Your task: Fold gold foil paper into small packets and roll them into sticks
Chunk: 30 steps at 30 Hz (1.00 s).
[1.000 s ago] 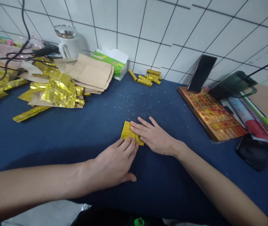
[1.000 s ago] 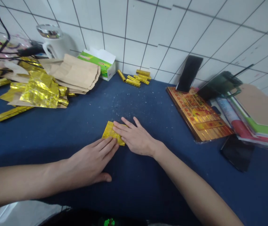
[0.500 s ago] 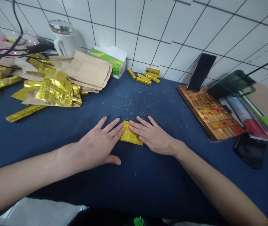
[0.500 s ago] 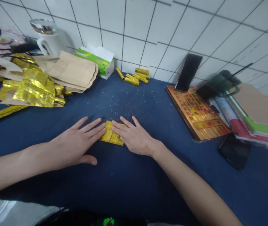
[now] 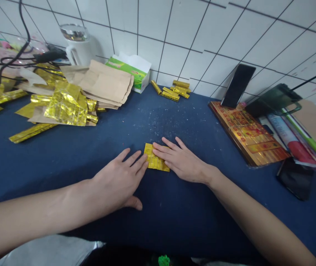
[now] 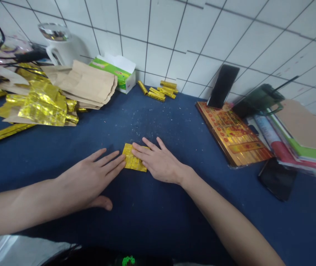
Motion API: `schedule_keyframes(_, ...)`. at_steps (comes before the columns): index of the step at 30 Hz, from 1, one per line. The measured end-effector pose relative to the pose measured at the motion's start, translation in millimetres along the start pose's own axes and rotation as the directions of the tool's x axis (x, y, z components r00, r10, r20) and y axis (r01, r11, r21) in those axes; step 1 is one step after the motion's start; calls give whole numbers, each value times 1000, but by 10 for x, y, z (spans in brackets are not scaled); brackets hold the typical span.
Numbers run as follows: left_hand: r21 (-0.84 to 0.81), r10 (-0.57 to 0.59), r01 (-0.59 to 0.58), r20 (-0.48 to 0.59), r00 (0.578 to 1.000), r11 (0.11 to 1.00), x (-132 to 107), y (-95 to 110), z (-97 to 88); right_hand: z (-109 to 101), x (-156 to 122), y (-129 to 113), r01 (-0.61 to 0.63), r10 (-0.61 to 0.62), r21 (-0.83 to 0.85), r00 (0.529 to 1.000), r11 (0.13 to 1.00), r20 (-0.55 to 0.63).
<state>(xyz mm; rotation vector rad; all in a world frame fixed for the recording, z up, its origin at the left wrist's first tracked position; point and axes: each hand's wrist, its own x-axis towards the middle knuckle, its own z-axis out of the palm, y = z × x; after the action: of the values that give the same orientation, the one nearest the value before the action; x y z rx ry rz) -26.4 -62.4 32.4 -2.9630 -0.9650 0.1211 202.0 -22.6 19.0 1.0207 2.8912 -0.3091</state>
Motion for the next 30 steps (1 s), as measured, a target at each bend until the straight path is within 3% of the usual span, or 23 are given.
schedule_keyframes(11, 25, -7, 8, -26, 1000, 1000, 74, -39, 98, -9, -64, -39, -116, 111, -131, 993, 984, -49)
schedule_keyframes(19, -15, -13, 13, 15, 1000, 1000, 69, 3, 112, 12, -65, -57, -111, 103, -154, 993, 982, -60)
schedule_keyframes(26, -7, -18, 18, -59, 998, 1000, 68, 27, 181, 30, -65, -55, -110, 102, -154, 993, 982, -61)
schedule_keyframes(30, -41, -12, 12, -16, 1000, 999, 77, 35, 216, 21, -65, -56, -110, 103, -146, 993, 983, -55)
